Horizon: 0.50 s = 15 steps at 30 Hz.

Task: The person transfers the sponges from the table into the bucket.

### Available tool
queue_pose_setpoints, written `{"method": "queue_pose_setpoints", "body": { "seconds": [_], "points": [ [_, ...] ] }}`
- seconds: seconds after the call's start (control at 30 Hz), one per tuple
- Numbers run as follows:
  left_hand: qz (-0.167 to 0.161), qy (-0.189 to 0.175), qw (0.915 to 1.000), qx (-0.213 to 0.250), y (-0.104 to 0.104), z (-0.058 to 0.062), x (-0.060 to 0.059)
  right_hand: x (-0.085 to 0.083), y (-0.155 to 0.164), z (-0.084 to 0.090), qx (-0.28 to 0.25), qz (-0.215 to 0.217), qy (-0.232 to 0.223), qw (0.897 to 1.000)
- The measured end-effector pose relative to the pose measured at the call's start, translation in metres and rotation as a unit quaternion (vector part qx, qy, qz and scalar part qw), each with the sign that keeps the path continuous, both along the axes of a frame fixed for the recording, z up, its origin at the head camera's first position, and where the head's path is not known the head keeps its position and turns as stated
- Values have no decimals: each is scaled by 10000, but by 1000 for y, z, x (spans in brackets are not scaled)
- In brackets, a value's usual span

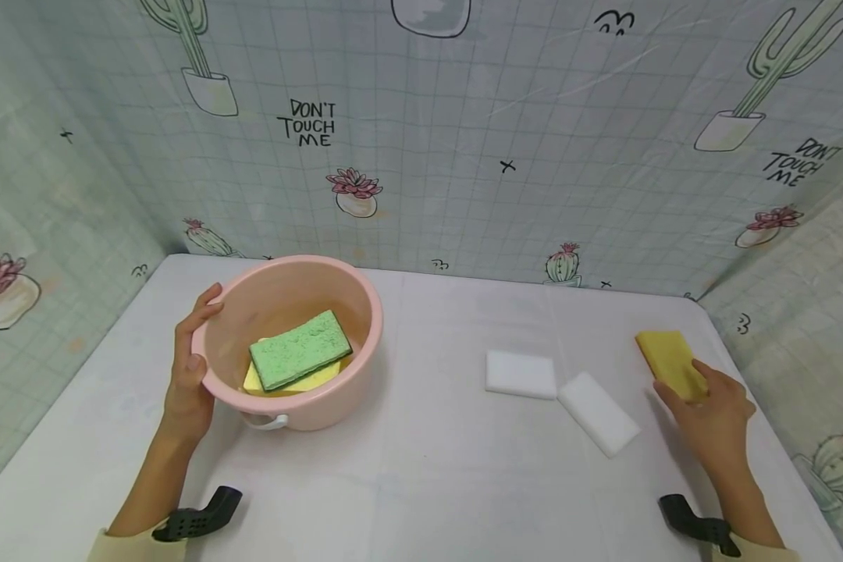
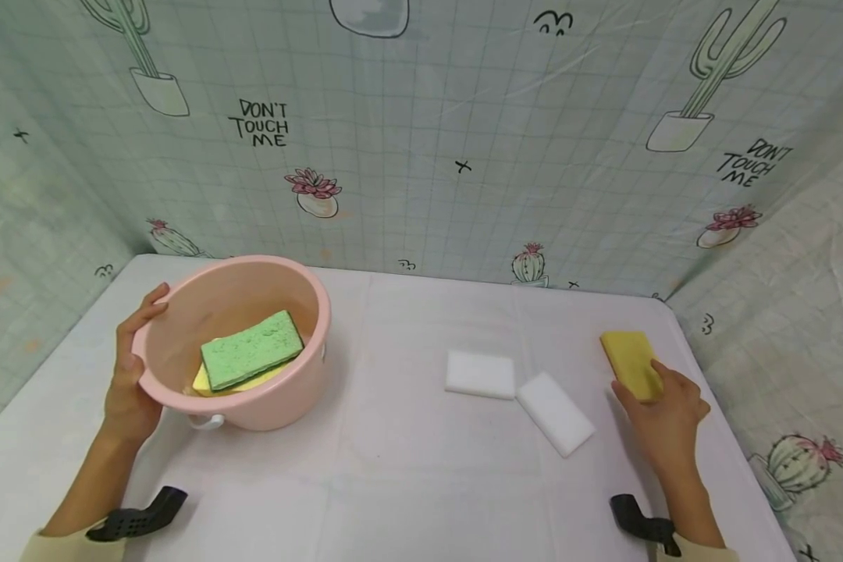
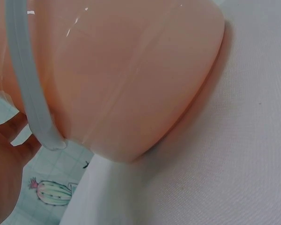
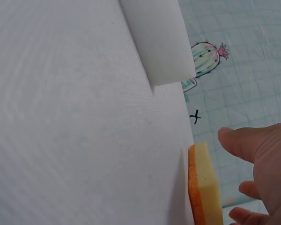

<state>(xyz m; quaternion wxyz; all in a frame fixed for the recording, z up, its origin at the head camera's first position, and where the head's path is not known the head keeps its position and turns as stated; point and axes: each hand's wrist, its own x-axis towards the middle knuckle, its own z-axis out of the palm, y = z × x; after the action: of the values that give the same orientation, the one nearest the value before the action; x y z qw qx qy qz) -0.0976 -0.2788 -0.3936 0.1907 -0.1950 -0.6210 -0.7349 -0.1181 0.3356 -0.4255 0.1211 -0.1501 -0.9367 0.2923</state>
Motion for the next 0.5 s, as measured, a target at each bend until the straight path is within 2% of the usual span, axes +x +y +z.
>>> {"method": "queue_pose_setpoints", "body": {
  "seconds": [0.1,0.2,0.5],
  "points": [
    [4,26,10000,-13,0,0,0,-2,3,-1,-58,-203,-405,9990],
    [24,24,10000,-57,0,0,0,-4,6,-2,-94,-395,-589,9974],
    [35,-27,9999,-92,-1,-1,1,-2,13,-10,-542,-594,-567,9951]
  ]
}}
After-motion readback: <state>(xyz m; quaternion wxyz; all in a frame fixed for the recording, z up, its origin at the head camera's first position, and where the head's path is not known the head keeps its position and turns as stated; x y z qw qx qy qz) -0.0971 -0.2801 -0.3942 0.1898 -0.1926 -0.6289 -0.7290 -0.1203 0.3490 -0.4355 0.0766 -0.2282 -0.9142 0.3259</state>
